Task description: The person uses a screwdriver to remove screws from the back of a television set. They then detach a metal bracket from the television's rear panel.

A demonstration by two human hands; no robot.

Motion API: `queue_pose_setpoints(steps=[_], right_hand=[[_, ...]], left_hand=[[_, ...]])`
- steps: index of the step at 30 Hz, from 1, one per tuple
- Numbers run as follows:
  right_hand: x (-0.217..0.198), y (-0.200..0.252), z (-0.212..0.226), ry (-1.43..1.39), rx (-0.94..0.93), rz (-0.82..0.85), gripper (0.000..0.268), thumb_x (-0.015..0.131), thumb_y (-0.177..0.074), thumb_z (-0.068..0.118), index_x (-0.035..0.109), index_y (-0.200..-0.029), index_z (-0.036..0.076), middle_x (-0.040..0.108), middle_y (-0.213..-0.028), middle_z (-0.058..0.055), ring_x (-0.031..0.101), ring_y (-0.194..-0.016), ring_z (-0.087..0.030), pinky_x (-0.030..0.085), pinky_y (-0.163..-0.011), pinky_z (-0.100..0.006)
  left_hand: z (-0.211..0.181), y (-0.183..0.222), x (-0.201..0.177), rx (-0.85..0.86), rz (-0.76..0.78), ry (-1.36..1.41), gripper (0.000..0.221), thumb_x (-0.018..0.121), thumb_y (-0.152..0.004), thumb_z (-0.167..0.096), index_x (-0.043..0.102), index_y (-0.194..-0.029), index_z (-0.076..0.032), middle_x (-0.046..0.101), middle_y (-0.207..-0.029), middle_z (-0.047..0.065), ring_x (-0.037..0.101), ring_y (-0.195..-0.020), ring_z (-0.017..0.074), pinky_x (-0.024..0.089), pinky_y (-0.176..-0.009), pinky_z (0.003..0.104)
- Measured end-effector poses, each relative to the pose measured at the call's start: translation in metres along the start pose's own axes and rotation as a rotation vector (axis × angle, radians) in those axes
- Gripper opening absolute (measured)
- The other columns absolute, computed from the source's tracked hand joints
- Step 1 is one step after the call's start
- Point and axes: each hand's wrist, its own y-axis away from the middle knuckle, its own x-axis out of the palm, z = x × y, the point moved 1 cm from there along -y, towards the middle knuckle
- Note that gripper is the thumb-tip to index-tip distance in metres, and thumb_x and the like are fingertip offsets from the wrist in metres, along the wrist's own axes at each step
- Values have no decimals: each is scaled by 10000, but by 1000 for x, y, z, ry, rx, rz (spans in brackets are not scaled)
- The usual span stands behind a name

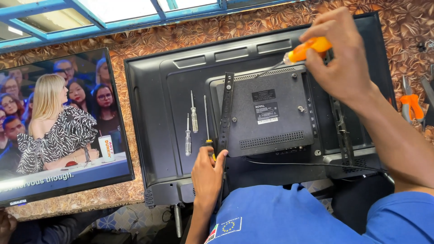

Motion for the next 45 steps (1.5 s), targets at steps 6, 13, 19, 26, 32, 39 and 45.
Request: queue_pose_setpoints(steps=[6,13,19,26,32,39,45], right_hand=[[-43,29,86,-245,108,-44,217,561,-1063,195,570,-1068,-21,565,-1117,-239,530,-1036,-314,420,-902,-393],[-40,82,115,-342,252,125,100,593,-995,130,618,-1085,92,586,-1100,-154,590,-986,-245,499,-898,-351],[-59,112,101,-210,463,-113,83,607,-1011,92,592,-1032,13,594,-1120,-221,571,-1035,-291,447,-970,-381],[-44,142,57,236,499,-331,41,556,-997,-113,578,-1031,-104,504,-1164,-254,491,-1049,-331,389,-735,-381],[-38,151,45,236,551,-370,59,530,-980,-104,561,-1021,-76,494,-1156,-227,486,-1027,-295,381,-636,-325],[-41,157,40,254,527,-357,99,529,-970,-144,563,-1051,-99,486,-1174,-243,499,-978,-297,420,-642,-327],[-48,143,51,233,279,-158,97,558,-969,-156,577,-1058,-121,528,-1116,-296,526,-1027,-411,425,-843,-487]], left_hand=[[-23,9,-3,174,14,923,385,515,-1011,-430,644,-1161,-100,657,-847,25,624,-705,112,471,-599,244],[-42,24,27,184,720,1207,369,486,-1067,-330,629,-1106,8,506,-618,70,440,-435,156,339,-410,250],[-33,26,34,87,721,1417,247,508,-1075,-210,613,-1022,8,300,-566,-48,246,-416,45,156,-355,197],[-18,20,32,26,537,1393,155,536,-1015,-122,633,-1037,-2,421,-630,6,378,-502,104,275,-421,230],[-21,20,31,42,555,1364,149,550,-1010,-138,628,-1003,-12,408,-607,4,374,-483,106,276,-414,234],[-18,19,31,28,545,1360,138,542,-1010,-121,630,-1010,-14,417,-614,5,384,-495,100,286,-419,231],[-13,15,34,34,539,1369,148,547,-1014,-138,632,-1018,-16,418,-611,0,397,-491,103,282,-419,227]])
